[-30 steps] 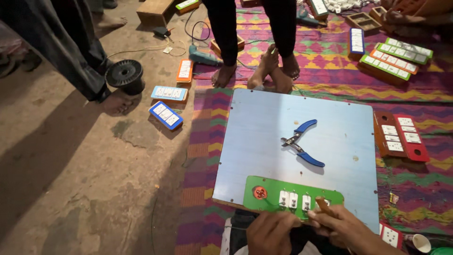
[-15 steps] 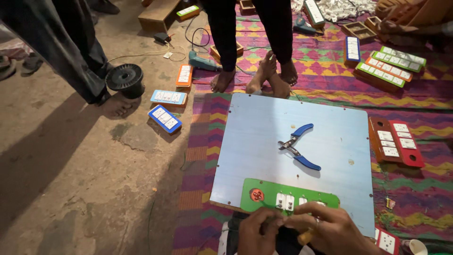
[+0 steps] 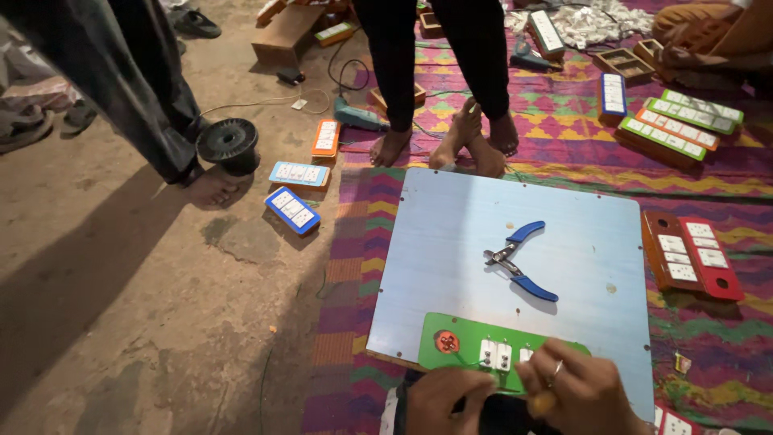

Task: The person sits on the floor and wires a green electrical board with multiple switches and a socket. They use wire strippers to strip green wires and a screwdriver to connect the wires to the terminals on the switches and socket.

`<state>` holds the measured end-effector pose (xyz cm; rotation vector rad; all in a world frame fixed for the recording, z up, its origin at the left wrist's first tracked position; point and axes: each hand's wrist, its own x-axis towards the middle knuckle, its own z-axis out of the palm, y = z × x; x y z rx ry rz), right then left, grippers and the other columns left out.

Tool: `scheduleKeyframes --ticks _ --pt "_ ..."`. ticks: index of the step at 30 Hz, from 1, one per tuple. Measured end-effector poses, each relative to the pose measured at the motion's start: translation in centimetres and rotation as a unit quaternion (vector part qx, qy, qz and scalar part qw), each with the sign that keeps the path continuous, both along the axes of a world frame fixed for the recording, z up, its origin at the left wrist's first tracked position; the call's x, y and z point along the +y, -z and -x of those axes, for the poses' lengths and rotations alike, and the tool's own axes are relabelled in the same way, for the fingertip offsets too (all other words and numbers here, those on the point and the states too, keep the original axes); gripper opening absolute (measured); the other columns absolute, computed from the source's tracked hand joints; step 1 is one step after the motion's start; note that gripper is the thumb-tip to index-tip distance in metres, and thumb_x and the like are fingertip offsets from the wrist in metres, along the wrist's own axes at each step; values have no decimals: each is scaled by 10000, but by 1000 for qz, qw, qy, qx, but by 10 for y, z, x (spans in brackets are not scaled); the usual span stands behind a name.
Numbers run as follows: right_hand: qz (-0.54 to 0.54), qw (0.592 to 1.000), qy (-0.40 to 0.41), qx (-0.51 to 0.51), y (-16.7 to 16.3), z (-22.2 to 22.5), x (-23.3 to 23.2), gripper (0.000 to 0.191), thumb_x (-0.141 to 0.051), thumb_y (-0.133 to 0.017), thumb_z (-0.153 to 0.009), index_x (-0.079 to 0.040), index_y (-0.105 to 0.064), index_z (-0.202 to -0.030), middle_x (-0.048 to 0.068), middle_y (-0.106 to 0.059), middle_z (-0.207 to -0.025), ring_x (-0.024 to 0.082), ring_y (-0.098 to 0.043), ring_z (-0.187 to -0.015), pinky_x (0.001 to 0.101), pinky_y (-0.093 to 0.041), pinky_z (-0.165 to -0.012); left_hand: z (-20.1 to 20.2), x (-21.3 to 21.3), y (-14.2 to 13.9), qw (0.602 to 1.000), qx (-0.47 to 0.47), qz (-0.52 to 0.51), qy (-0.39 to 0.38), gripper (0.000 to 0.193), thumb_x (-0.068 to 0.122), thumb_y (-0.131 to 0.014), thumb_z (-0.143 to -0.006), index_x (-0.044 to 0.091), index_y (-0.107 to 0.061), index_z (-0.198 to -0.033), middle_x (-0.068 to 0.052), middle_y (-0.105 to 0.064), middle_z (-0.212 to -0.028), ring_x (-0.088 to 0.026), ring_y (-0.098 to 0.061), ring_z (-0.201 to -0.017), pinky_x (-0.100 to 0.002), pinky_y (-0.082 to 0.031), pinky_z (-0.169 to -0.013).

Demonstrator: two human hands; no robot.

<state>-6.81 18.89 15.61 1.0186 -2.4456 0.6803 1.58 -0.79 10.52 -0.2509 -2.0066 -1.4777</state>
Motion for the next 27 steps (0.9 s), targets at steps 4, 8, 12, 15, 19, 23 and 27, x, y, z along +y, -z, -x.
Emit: scheduleKeyframes --ticks 4,8,12,15,19,23,27 --pt "69 944 94 -308 -14 5 -18 220 -247 -761 -855 -77 -700 -981 65 -728 -675 142 -637 -562 339 -529 -513 -3 3 15 946 -220 -227 66 110 57 -691 -942 38 -698 -1050 -109 -761 -865 -167 -752 -788 -321 -571 -685" --pt "145 893 79 -420 -14 5 -44 333 -237 -676 -932 -78 -647 -1223 100 -680 -710 147 -568 -585 324 -480 -544 2 -7 35 795 -247 -471 292 118 93 -623 -1082 18 -614 -1173 -120 -729 -935 -128 -661 -718 -246 -457 -620" --pt "160 900 71 -399 2 3 -58 383 -225 -609 -936 -72 -594 -1286 80 -720 -736 130 -646 -635 293 -525 -582 -2 -7 46 767 -273 -495 303 96 83 -656 -1032 25 -618 -1098 -125 -753 -957 -106 -659 -654 -202 -438 -569" --pt "174 899 27 -402 14 9 -56 362 -212 -605 -943 -43 -594 -1264 57 -754 -788 109 -681 -669 273 -540 -613 5 -5 55 766 -246 -512 303 109 96 -684 -998 13 -645 -1057 -132 -752 -934 -111 -639 -582 -227 -441 -493" --pt "160 919 51 -356 28 14 -49 334 -212 -678 -942 -30 -604 -1211 81 -742 -807 141 -659 -678 301 -542 -616 24 4 68 790 -217 -498 284 143 102 -685 -1004 5 -687 -1109 -135 -758 -962 -121 -668 -701 -254 -513 -639" --pt "112 948 151 -257 12 14 -40 322 -226 -784 -912 -50 -632 -1135 133 -615 -780 172 -540 -605 314 -475 -608 46 10 60 821 -160 -468 286 196 120 -673 -1002 -31 -709 -1123 -141 -772 -1044 -184 -757 -962 -329 -606 -906" --pt "211 977 -19 -2 -42 7 -36 230 -158 -557 -1028 -59 -676 -1198 94 -772 -968 31 -690 -759 199 -536 -658 41 3 51 813 -161 -455 326 215 71 -760 -912 -21 -708 -1100 -152 -781 -1065 -223 -773 -1003 -392 -631 -960"
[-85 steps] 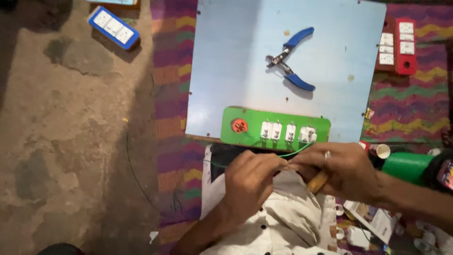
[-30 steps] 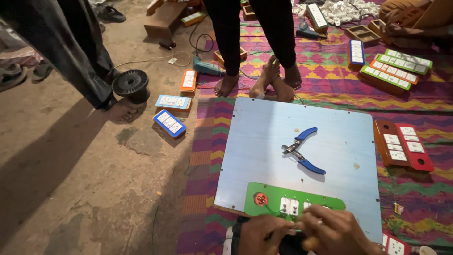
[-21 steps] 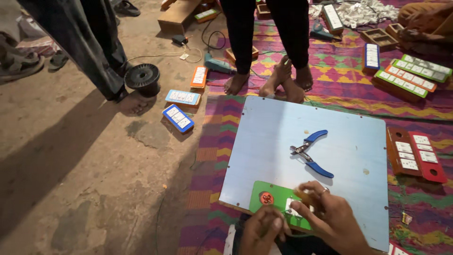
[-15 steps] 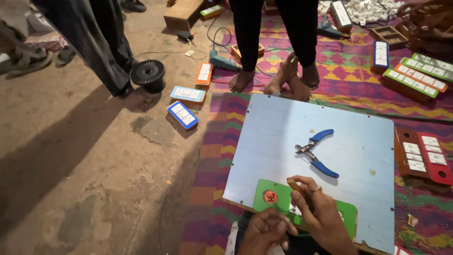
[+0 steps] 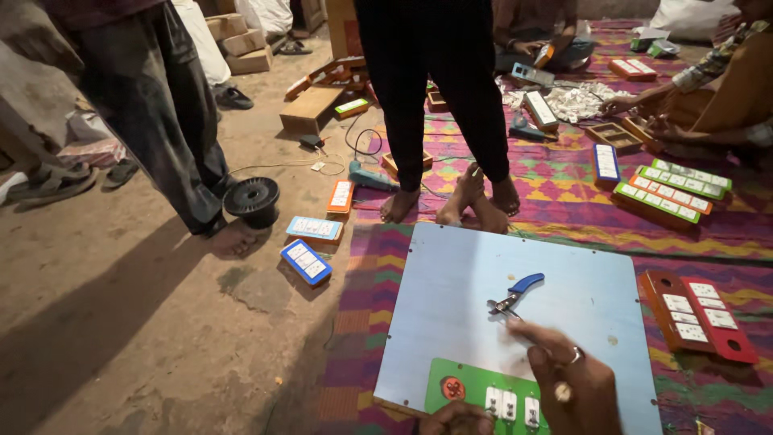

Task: The person sits on the floor and wires a green electrical board with multiple switches and a socket. They use wire strippers to strip green wires and a screwdriver to connect the wires to the terminals on the switches and socket.

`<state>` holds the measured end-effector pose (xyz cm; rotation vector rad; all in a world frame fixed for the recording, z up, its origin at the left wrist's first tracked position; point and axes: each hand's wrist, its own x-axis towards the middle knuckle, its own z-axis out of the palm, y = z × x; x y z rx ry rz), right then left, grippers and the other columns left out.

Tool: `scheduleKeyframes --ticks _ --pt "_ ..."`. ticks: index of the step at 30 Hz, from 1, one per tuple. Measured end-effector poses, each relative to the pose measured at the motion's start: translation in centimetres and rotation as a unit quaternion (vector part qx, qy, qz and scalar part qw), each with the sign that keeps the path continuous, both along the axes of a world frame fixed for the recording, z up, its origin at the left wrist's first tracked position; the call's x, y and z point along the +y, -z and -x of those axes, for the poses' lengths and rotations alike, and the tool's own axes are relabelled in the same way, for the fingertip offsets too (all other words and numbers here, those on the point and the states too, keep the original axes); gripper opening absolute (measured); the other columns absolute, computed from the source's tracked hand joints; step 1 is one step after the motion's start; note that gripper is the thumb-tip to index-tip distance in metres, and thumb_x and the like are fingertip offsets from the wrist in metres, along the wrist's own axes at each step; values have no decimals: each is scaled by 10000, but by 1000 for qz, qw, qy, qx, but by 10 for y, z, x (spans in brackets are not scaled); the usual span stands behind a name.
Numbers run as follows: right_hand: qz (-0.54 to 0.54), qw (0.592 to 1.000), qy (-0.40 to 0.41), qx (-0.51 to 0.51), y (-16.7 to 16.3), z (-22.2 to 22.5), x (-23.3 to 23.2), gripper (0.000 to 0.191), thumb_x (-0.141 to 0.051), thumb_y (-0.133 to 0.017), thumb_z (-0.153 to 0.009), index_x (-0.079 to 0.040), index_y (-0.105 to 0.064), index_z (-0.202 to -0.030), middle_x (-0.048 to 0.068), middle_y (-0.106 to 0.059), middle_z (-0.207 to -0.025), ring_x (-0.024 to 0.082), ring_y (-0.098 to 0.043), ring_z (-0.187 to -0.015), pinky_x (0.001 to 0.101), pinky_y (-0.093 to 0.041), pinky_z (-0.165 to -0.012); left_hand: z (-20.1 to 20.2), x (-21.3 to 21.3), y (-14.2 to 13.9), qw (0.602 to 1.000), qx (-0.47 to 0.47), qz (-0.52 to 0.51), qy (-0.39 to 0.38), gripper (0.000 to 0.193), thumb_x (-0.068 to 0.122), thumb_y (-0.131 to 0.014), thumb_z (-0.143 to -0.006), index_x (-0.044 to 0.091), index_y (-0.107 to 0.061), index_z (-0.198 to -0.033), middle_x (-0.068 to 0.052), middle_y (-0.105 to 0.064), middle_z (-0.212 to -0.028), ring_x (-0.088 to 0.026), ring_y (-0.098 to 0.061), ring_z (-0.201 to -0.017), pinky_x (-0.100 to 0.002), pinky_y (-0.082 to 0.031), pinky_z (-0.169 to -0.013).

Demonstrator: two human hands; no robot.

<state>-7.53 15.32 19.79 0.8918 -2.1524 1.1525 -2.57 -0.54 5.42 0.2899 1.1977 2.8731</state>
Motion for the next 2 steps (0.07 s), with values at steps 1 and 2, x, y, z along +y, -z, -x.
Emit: scheduleKeyframes --ticks 1,2 --pt "-30 997 1 74 -15 1 1 247 -140 -522 -1035 -55 -618 -1245 205 -714 -1104 87 -680 -825 222 -555 -712 -2 2 0 999 -39 28 -22 207 61 -789 -900 -30 -716 -1072 -157 -785 -1019 -224 -777 -965 -394 -639 -921" --pt "-60 988 0 145 -28 3 0 271 -123 -486 -1042 -52 -559 -1293 316 -656 -1240 143 -670 -892 245 -574 -767 -4 5 0 994 -78 55 -44 202 51 -818 -889 -38 -724 -1044 -163 -789 -973 -226 -781 -927 -396 -646 -882"
